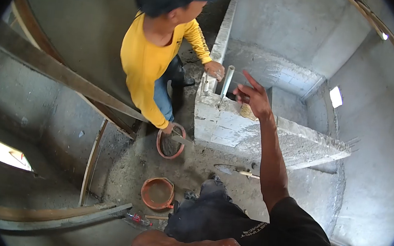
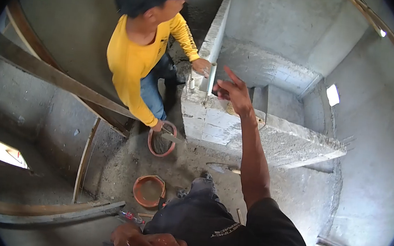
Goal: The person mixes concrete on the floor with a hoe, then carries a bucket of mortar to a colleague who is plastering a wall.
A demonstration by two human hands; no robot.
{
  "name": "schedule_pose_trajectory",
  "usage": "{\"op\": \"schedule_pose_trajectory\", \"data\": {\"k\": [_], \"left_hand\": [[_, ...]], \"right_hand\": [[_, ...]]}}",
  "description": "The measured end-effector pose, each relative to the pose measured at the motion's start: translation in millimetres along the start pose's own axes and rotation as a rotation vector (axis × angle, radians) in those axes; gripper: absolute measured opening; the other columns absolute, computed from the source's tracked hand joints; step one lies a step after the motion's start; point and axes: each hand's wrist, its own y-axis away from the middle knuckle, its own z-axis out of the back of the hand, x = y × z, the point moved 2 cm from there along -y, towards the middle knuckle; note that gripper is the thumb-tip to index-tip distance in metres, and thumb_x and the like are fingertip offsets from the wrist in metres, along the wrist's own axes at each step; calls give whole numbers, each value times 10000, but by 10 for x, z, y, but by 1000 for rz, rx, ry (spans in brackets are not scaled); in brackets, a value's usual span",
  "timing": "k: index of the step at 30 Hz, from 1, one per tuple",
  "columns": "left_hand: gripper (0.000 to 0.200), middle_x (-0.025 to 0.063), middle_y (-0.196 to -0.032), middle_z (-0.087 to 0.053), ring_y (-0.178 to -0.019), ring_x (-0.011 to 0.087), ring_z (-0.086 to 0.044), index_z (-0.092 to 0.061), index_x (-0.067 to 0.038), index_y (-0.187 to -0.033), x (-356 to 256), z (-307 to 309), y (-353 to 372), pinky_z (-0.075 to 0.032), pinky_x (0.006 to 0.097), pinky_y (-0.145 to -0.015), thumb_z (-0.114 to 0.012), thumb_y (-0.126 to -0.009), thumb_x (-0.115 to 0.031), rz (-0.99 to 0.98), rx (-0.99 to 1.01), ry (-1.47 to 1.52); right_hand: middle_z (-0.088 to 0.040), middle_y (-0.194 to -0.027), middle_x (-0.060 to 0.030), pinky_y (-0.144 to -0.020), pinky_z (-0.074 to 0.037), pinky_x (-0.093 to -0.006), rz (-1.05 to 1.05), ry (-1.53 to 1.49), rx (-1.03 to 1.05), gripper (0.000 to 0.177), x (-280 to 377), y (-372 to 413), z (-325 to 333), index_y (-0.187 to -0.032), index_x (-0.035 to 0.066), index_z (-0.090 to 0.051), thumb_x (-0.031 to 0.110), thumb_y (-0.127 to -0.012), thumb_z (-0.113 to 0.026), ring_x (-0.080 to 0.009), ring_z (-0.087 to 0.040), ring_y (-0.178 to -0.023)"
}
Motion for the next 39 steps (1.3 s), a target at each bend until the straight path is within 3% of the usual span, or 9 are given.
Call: {"op": "schedule_pose_trajectory", "data": {"k": [9,12,15,17,22,25,33,36,39], "left_hand": [[374,192,-1122,-494,-948,304,-547,-574,-75,-1139,-65,-61,38,-468,420,-780,-599,-909,-368,-60,-42,-17],[368,187,-1115,-493,-939,303,-546,-565,-67,-1136,-68,-57,27,-472,419,-774,-592,-914,-360,-56,-46,-27],[363,182,-1108,-492,-929,301,-546,-557,-58,-1133,-47,-45,27,-477,418,-769,-584,-919,-351,-53,-49,-34],[360,179,-1104,-491,-923,300,-546,-551,-53,-1131,-43,-21,25,-480,417,-765,-579,-922,-345,-57,-59,-35],[352,170,-1092,-489,-907,297,-546,-538,-39,-1126,-160,120,-60,-489,415,-756,-566,-930,-331,-34,-124,-144],[348,166,-1085,-488,-898,296,-546,-529,-31,-1123,-122,406,-28,-493,414,-751,-559,-935,-322,58,-137,-370],[463,99,-1080,-601,-1036,228,-553,-591,-44,-1204,326,1850,1170,-447,360,-879,-674,-881,-365,901,45,-1566],[485,149,-1055,-614,-1000,254,-573,-589,-45,-1232,111,1677,1260,-469,366,-844,-672,-882,-371,1038,151,-1392],[513,163,-1043,-614,-958,259,-593,-589,-25,-1233,-70,1784,1602,-483,365,-803,-680,-874,-380,1120,-233,-1189]], "right_hand": [[-677,-999,-96,-703,-509,-282,-697,58,120,475,-2515,1762,485,-1378,59,-491,245,-948,-570,-123,-591,-763],[-683,-777,-82,-414,-421,-323,-944,344,124,217,-3515,2856,952,-811,87,-603,263,-924,-547,-159,-598,-544],[-601,-651,-33,-446,-446,-361,-1369,169,-258,220,-3830,3983,1261,-676,91,-602,228,-843,-645,-166,-549,-493],[-617,-721,-54,-587,-488,-376,-446,131,307,164,-4031,4773,1698,-830,46,-641,207,-798,-644,-224,-586,-611],[-656,-831,-52,-723,-479,-435,-786,1432,915,129,-4579,4911,1575,-864,110,-659,226,-830,-614,-277,-600,-694],[-691,-909,-48,-683,-490,-421,-1322,208,-329,130,-4665,4538,1472,-870,110,-641,230,-872,-590,-223,-595,-692],[-659,-701,-24,-403,-396,-257,-699,217,-92,125,-3371,2617,793,-844,84,-679,185,-875,-612,-116,-554,-470],[-674,-811,-30,-511,-475,-243,-347,208,-212,185,-2625,1645,544,-1021,27,-671,151,-911,-589,-90,-581,-610],[-686,-861,-56,-566,-501,-242,-110,393,-316,289,-1480,741,200,-1162,0,-628,171,-934,-579,-95,-605,-669]]}}
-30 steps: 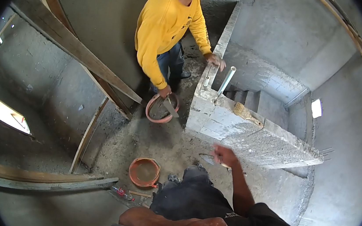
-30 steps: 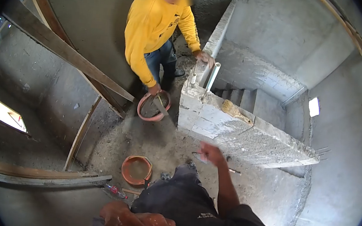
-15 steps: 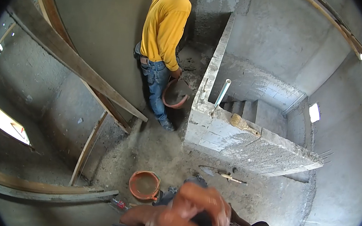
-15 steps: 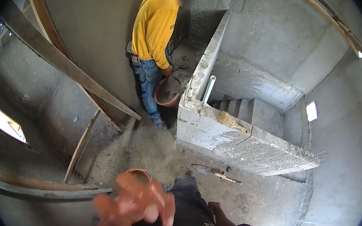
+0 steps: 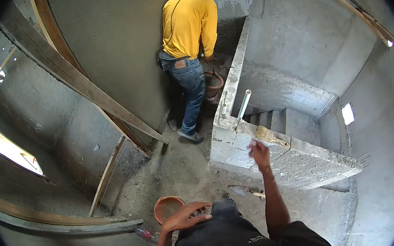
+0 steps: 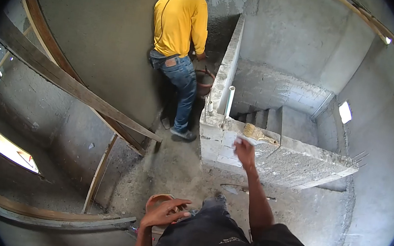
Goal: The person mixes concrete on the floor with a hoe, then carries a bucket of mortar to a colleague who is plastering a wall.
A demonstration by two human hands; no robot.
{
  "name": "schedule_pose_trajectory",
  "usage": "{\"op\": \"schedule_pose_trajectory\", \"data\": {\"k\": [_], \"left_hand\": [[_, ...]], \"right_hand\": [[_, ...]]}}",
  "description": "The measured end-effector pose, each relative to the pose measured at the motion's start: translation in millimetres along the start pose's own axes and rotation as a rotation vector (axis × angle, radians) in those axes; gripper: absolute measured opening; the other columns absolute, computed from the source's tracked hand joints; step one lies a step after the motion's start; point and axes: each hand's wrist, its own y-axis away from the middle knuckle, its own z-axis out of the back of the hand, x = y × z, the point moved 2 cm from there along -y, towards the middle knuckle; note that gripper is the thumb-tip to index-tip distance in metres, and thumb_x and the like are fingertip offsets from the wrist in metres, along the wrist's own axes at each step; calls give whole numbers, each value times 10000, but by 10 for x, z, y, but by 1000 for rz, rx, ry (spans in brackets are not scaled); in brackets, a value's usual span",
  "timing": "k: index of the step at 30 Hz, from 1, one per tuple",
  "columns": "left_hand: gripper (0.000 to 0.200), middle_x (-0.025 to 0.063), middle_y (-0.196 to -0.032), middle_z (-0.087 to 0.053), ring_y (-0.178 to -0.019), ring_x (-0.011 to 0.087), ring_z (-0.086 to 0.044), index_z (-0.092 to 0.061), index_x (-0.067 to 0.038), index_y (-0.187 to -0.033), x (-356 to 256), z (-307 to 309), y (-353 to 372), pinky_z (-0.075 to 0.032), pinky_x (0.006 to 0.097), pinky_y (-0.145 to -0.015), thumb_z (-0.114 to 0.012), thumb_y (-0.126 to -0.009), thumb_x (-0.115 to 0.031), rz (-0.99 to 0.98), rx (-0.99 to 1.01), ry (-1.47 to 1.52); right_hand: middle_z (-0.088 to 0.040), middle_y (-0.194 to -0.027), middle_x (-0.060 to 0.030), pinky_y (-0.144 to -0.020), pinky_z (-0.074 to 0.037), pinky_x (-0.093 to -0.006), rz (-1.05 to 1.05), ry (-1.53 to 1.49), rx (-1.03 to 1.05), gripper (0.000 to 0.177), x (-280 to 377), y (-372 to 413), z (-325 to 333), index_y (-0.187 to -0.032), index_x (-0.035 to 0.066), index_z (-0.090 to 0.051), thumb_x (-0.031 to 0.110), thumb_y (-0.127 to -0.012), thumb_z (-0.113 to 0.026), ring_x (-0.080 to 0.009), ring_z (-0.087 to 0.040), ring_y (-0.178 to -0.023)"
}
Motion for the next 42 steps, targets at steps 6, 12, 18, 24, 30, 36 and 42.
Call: {"op": "schedule_pose_trajectory", "data": {"k": [6,12,18,24,30,36,42], "left_hand": [[460,207,-1139,-600,-994,284,-610,-562,-25,-1261,444,93,477,-488,375,-795,-667,-878,-257,346,-187,-51],[746,226,-1305,-497,-1210,366,-489,-283,-109,-1494,1370,-361,1302,-375,437,-992,-654,-849,-156,136,-79,-368],[754,114,-1387,-424,-1270,320,-416,-271,-274,-1508,1208,-557,1451,-316,460,-1065,-586,-859,-57,223,-86,-349],[745,89,-1419,-351,-1286,346,-358,-279,-346,-1498,1454,-885,1480,-305,515,-1053,-498,-875,-1,292,-158,-428],[962,108,-1443,-291,-1322,413,-251,-216,-320,-1523,1404,-764,1532,-194,607,-1005,-733,-732,-500,130,-104,-282],[969,90,-1390,-347,-1288,373,-301,-239,-291,-1519,1505,-747,1493,-213,557,-1010,-748,-716,-481,73,-105,-328],[955,96,-1398,-341,-1288,377,-300,-251,-286,-1513,1569,-748,1478,-219,542,-1019,-755,-722,-468,69,-98,-333]], "right_hand": [[-676,-744,-140,-638,-507,-359,359,444,-117,375,572,-978,-353,-1006,-37,-655,321,-934,-569,-240,-662,-699],[-670,-842,-224,-748,-502,-469,233,685,-127,341,528,-1037,-665,-865,9,-656,339,-906,-581,-408,-654,-845],[-676,-965,-162,-755,-533,-478,296,1257,-42,174,795,-1047,-744,-929,63,-690,183,-855,-588,-354,-672,-900],[-684,-965,-152,-771,-539,-450,303,1317,14,167,849,-1115,-740,-921,79,-690,132,-867,-541,-338,-669,-953],[-671,-949,-144,-756,-532,-463,349,1303,-2,159,730,-1095,-722,-919,76,-673,128,-872,-530,-339,-658,-935],[-641,-902,-108,-724,-516,-464,473,1314,-97,124,556,-1084,-720,-896,93,-636,147,-875,-526,-318,-635,-901],[-619,-901,-98,-710,-497,-484,467,1273,-83,71,488,-1083,-715,-873,109,-593,150,-863,-535,-316,-611,-916]]}}
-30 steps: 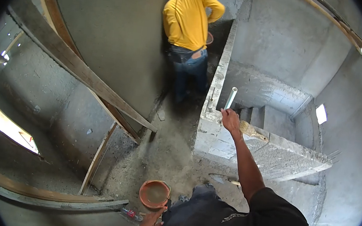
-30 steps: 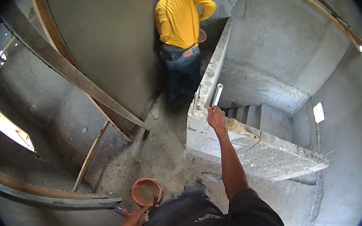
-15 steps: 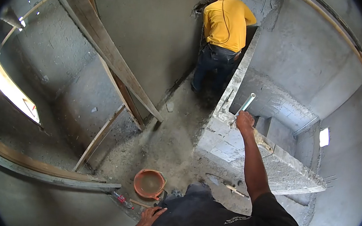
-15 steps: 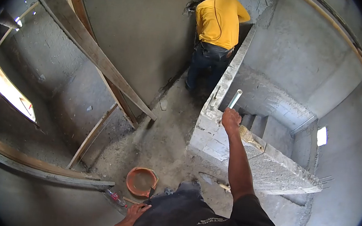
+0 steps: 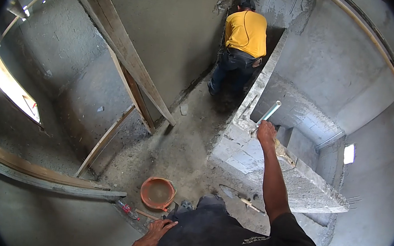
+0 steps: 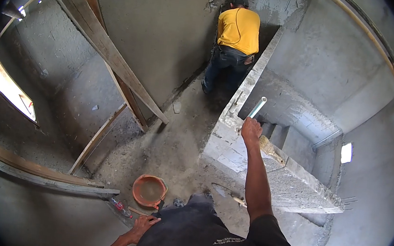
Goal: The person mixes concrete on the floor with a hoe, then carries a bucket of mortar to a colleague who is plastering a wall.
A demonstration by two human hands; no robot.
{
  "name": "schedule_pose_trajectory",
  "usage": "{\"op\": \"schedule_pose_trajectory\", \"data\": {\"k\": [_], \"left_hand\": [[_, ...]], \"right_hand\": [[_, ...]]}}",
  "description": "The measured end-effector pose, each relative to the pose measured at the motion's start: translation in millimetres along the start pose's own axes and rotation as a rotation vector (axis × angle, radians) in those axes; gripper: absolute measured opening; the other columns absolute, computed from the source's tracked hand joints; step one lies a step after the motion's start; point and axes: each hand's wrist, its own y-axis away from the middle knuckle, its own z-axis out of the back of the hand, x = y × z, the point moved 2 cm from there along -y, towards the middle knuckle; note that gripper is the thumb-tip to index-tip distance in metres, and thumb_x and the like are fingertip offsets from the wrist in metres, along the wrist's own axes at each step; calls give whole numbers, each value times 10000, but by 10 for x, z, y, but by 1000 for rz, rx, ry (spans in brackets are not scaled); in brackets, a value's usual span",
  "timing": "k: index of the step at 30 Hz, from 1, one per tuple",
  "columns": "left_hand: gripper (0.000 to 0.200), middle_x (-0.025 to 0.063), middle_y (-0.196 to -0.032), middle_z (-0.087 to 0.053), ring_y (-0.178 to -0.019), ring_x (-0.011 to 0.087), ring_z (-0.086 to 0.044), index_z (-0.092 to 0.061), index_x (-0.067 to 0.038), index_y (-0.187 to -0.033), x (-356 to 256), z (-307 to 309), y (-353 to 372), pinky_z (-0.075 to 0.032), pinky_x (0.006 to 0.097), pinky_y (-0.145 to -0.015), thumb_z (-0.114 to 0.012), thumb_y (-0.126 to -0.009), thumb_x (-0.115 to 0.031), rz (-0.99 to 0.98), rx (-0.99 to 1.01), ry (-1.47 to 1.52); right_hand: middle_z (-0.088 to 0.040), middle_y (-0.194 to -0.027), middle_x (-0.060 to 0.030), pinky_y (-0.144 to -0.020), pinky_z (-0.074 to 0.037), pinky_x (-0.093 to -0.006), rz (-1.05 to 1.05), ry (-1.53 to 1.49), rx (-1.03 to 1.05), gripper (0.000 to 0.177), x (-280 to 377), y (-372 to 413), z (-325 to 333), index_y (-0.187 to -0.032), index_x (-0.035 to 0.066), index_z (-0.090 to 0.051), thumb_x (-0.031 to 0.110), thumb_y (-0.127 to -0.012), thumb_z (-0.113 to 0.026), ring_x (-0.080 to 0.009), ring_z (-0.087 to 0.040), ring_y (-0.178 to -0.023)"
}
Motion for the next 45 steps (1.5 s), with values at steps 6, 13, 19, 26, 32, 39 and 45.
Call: {"op": "schedule_pose_trajectory", "data": {"k": [6,13,19,26,32,39,45], "left_hand": [[967,110,-1406,-332,-1299,390,-287,-250,-291,-1513,16,7,9,-213,551,-1026,-769,-716,-465,-2,-7,9],[966,118,-1401,-338,-1294,393,-293,-245,-296,-1515,61,16,-51,-223,564,-1018,-772,-714,-417,-15,40,42],[984,131,-1388,-344,-1266,394,-320,-238,-297,-1515,174,-69,-78,-237,573,-1001,-778,-699,-394,-32,42,-7],[593,98,-1137,-601,-1027,288,-581,-474,-273,-1391,334,-241,-117,-421,455,-923,-655,-835,-375,-100,-265,-233],[480,186,-1418,-368,-1312,371,-345,-536,-215,-1360,-207,92,-105,-256,558,-1073,-517,-958,-476,252,-79,318],[473,142,-1447,-405,-1298,312,-414,-553,-178,-1350,-13,-87,-181,-299,490,-1095,-411,-1002,-465,488,40,237],[625,130,-1385,-512,-1189,307,-538,-609,-107,-1290,512,-389,-488,-405,469,-1021,-627,-859,-559,756,-52,466]], "right_hand": [[-602,-857,-102,-663,-490,-474,32,-21,-68,36,-19,-7,-78,-833,116,-574,148,-835,-557,-309,-606,-850],[-630,-919,-140,-721,-503,-499,-20,-55,8,87,-14,-9,-45,-878,89,-604,145,-853,-543,-355,-620,-910],[-658,-1001,-165,-791,-502,-517,-121,-62,125,185,50,-19,69,-948,88,-657,157,-884,-499,-382,-631,-977],[-661,-971,-155,-744,-513,-510,-151,-66,31,171,30,38,-54,-922,90,-645,151,-891,-488,-375,-641,-933],[-664,-897,-160,-728,-511,-514,-187,-78,28,161,93,74,14,-927,71,-634,155,-891,-502,-379,-656,-879],[-664,-856,-153,-661,-517,-497,-190,-54,-16,121,150,139,-1,-910,59,-616,137,-869,-534,-360,-665,-843],[-659,-784,-155,-668,-528,-503,-85,7,-114,161,204,201,17,-964,-6,-575,108,-854,-550,-355,-673,-769]]}}
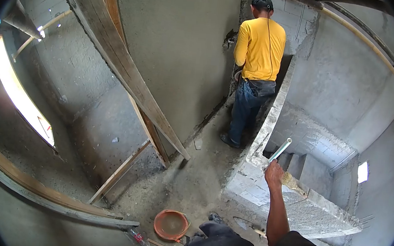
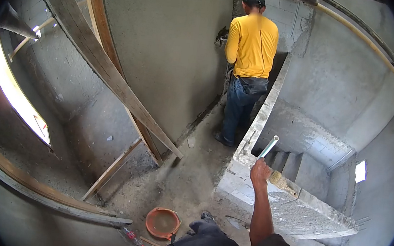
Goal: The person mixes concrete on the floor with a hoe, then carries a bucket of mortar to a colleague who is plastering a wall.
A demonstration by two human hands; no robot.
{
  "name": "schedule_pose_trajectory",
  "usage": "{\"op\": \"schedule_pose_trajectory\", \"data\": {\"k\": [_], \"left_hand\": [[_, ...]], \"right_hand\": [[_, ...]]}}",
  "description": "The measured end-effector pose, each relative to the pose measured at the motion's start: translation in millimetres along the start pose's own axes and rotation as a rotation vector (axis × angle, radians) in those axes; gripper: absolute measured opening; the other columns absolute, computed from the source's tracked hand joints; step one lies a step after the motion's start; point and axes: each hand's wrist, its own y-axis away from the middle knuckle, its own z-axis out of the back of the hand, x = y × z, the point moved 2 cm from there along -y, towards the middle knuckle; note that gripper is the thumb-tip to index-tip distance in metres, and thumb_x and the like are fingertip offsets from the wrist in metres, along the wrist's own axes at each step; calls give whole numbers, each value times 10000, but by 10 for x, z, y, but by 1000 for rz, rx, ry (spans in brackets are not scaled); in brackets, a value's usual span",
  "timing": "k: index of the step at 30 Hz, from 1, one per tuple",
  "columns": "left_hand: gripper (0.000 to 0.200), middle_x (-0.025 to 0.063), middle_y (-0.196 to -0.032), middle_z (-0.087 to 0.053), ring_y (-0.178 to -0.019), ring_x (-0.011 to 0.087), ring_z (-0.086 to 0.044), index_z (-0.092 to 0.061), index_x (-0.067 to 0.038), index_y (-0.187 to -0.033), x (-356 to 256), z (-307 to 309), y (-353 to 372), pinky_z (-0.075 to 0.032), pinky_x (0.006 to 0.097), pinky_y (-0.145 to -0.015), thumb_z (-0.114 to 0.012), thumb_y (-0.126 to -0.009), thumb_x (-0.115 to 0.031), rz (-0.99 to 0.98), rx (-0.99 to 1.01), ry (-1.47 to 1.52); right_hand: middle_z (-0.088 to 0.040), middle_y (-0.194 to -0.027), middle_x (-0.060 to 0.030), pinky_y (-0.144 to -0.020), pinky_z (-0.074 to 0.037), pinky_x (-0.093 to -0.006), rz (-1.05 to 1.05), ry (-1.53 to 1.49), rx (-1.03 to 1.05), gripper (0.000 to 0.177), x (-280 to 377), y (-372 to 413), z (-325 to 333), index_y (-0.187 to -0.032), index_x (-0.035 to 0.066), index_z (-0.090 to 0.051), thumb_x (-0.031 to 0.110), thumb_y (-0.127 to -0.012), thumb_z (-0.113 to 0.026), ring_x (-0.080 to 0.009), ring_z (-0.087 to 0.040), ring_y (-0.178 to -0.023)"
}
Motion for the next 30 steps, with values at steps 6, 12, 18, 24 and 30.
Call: {"op": "schedule_pose_trajectory", "data": {"k": [6,12,18,24,30], "left_hand": [[384,-53,-883,-660,-529,146,-614,-621,-339,-1209,335,-111,-278,-479,281,-441,-667,-861,-182,-999,-826,-684],[587,-55,-876,-647,-537,145,-584,-452,-389,-1375,-47,-31,-300,-440,287,-427,-646,-871,-157,-919,-937,-870],[629,-78,-897,-635,-538,137,-554,-397,-411,-1406,-299,-28,-317,-431,272,-468,-662,-879,-194,-845,-1026,-917],[415,-38,-907,-647,-737,175,-642,-583,-389,-1248,-538,-97,-176,-502,314,-608,-671,-878,-222,-683,-974,-819],[1040,146,-1438,-283,-1267,433,-303,-143,-323,-1529,50,-268,-97,-240,581,-1028,-776,-714,-448,-181,-303,-154]], "right_hand": [[-645,-847,-213,-707,-554,-469,-115,-121,225,209,156,-109,65,-997,-70,-498,44,-836,-568,-373,-659,-841],[-631,-888,-259,-735,-532,-480,-101,-193,163,244,195,-94,102,-996,-97,-472,82,-864,-575,-388,-645,-874],[-639,-868,-253,-737,-528,-469,-77,-146,291,376,189,-187,175,-1057,-120,-477,194,-891,-603,-389,-648,-857],[-664,-881,-245,-756,-513,-487,21,-84,623,377,532,-429,809,-896,-37,-641,339,-893,-620,-388,-652,-879],[-586,-687,-35,-475,-421,-263,-196,-1640,941,384,1778,-1227,-202,-1175,-28,-592,241,-909,-662,-87,-492,-511]]}}
